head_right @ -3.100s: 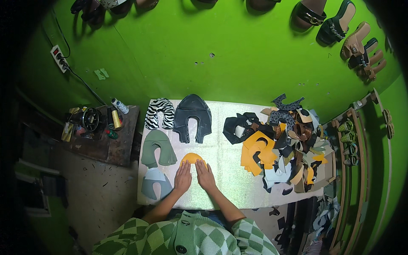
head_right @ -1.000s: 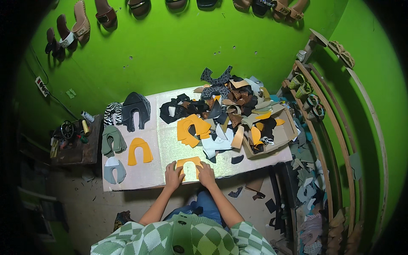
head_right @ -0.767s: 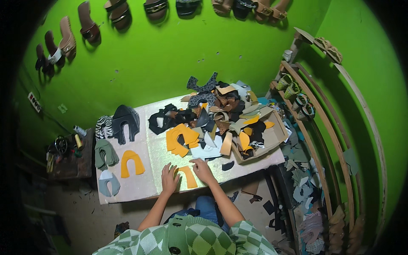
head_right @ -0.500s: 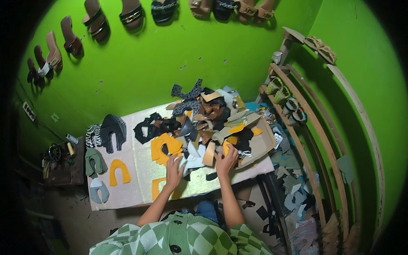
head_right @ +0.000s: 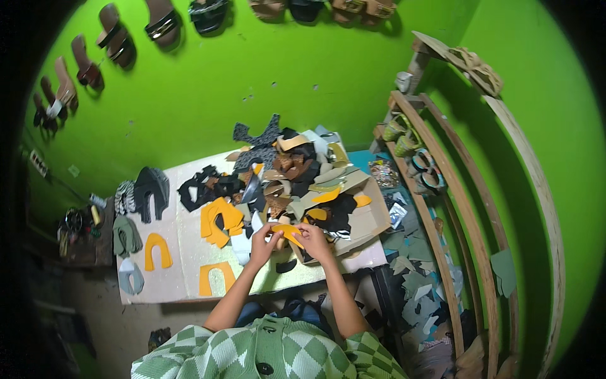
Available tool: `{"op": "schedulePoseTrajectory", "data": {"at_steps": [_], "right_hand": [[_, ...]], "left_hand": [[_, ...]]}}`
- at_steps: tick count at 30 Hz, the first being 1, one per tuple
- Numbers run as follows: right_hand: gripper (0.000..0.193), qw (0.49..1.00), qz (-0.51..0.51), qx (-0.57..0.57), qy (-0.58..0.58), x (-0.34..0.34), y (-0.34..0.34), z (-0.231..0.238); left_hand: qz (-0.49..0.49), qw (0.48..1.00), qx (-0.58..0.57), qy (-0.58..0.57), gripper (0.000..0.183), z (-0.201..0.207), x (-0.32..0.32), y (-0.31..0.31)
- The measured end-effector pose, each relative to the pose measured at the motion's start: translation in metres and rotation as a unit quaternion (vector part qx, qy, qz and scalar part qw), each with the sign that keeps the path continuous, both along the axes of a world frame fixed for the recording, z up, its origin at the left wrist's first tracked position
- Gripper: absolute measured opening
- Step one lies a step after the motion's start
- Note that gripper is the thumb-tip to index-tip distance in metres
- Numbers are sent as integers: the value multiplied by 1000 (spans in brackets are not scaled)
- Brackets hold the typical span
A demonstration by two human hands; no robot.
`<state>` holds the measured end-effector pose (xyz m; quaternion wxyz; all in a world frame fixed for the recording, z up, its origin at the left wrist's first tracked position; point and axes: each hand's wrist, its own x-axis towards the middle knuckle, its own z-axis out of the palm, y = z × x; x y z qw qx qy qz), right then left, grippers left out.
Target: Sorting and arranging various cut leather and synthetic pieces for shoe manufacturing on a work table.
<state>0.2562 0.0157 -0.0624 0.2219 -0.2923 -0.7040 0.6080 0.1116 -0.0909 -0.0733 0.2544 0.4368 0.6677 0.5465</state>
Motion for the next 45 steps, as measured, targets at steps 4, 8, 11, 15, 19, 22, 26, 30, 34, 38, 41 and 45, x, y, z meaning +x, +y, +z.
{"op": "schedulePoseTrajectory", "data": {"at_steps": [4,8,11,15,19,22,26,30,34,38,41,45], "right_hand": [[18,998,63,-20,7,-41,-23,-24],[19,991,119,-44,-33,-85,-65,-49],[19,990,116,-23,-76,-117,-101,-69],[16,989,98,11,-109,-155,-144,-100],[14,990,68,44,-119,-178,-173,-121],[15,985,24,91,-143,-183,-183,-130],[17,975,-32,110,-188,-184,-188,-140],[17,973,-54,107,-197,-182,-191,-143],[15,969,-87,103,-209,-180,-193,-143],[15,967,-101,109,-206,-180,-191,-144],[16,964,-83,111,-227,-179,-189,-145],[16,962,-73,109,-240,-181,-190,-140]], "left_hand": [[90,996,2,-24,14,-16,-25,-34],[161,984,-54,-47,17,-34,-64,-98],[201,977,-67,-20,18,-56,-93,-145],[225,966,-122,-44,19,-81,-129,-196],[205,968,-146,-27,15,-102,-162,-223],[190,965,-176,-29,13,-108,-170,-231],[198,943,-267,16,21,-109,-174,-232],[198,942,-270,23,20,-118,-174,-233],[211,932,-295,-2,18,-117,-170,-228],[220,924,-314,-2,17,-113,-169,-224],[244,908,-340,-11,16,-111,-168,-221],[244,905,-347,-18,18,-110,-166,-220]]}}
